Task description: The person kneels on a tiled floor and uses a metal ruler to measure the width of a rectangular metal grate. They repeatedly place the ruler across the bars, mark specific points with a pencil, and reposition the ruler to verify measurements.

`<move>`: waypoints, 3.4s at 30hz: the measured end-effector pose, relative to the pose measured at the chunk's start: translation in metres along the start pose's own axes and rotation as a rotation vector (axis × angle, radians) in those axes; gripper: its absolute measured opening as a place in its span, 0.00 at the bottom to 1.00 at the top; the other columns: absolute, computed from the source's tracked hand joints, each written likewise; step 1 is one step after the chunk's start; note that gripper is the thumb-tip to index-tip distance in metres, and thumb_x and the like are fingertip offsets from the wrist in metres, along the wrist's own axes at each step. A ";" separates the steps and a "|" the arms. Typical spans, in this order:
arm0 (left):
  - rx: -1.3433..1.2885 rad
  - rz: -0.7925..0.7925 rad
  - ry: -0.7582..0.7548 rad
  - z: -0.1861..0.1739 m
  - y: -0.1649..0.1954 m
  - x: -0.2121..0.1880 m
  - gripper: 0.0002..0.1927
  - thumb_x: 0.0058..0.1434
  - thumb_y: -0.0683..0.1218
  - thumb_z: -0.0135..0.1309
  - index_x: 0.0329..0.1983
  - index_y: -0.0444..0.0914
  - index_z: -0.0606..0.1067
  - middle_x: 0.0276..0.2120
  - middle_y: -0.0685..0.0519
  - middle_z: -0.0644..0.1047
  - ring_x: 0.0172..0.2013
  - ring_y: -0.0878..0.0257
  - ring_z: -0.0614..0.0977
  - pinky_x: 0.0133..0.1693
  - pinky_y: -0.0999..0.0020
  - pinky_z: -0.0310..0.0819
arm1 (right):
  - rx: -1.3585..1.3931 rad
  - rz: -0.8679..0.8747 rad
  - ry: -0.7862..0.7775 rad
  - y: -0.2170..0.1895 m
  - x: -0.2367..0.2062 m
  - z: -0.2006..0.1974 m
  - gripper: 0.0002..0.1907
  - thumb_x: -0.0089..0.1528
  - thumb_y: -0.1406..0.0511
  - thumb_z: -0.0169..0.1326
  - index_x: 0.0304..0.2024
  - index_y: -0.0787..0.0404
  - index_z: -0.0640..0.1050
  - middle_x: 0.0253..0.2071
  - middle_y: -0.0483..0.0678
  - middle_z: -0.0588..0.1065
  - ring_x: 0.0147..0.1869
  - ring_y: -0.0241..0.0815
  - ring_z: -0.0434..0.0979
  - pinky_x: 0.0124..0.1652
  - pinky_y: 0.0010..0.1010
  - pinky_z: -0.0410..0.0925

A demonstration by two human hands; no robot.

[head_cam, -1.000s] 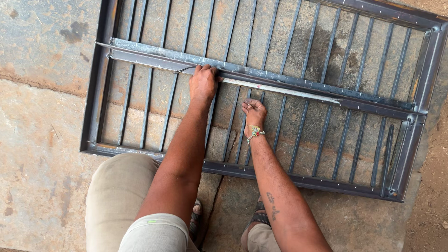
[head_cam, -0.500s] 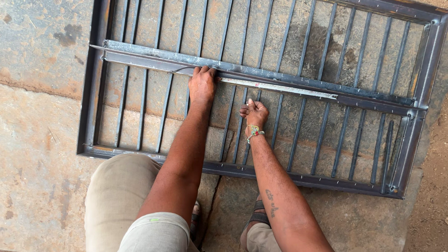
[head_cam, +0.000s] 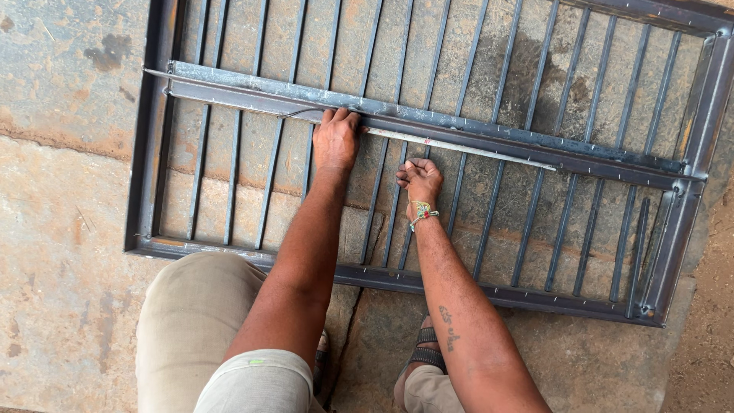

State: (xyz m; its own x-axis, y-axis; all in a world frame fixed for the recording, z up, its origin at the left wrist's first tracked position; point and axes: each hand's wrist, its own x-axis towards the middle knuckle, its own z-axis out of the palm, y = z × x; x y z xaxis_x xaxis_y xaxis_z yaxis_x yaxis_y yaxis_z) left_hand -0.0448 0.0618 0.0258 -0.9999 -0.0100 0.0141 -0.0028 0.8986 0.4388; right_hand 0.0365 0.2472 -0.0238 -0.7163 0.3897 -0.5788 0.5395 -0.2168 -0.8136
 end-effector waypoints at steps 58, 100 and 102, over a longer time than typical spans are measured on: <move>0.009 -0.011 -0.012 -0.018 0.002 0.029 0.13 0.58 0.54 0.61 0.41 0.43 0.81 0.43 0.56 0.78 0.50 0.56 0.77 0.47 0.53 0.74 | -0.100 -0.139 0.204 -0.026 0.038 0.083 0.04 0.61 0.72 0.63 0.36 0.65 0.79 0.34 0.50 0.82 0.30 0.34 0.83 0.22 0.24 0.75; -0.015 0.032 0.010 -0.024 0.006 0.034 0.13 0.59 0.52 0.62 0.43 0.43 0.81 0.43 0.55 0.78 0.50 0.54 0.77 0.48 0.53 0.74 | -0.021 0.012 0.217 -0.053 0.038 0.088 0.04 0.61 0.72 0.60 0.36 0.69 0.77 0.32 0.52 0.80 0.30 0.36 0.83 0.23 0.26 0.76; -0.006 0.018 0.006 -0.025 0.008 0.034 0.13 0.57 0.53 0.62 0.42 0.43 0.81 0.43 0.55 0.78 0.50 0.54 0.77 0.47 0.52 0.74 | -0.034 0.023 0.208 -0.053 0.039 0.087 0.04 0.61 0.73 0.60 0.36 0.69 0.77 0.32 0.52 0.80 0.30 0.37 0.83 0.23 0.26 0.76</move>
State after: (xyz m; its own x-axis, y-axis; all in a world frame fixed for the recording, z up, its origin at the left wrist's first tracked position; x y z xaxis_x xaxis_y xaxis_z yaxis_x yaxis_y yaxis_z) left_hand -0.0783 0.0577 0.0523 -0.9996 0.0033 0.0270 0.0150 0.8958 0.4442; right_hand -0.0582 0.1961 -0.0084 -0.5992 0.5619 -0.5703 0.5718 -0.1983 -0.7961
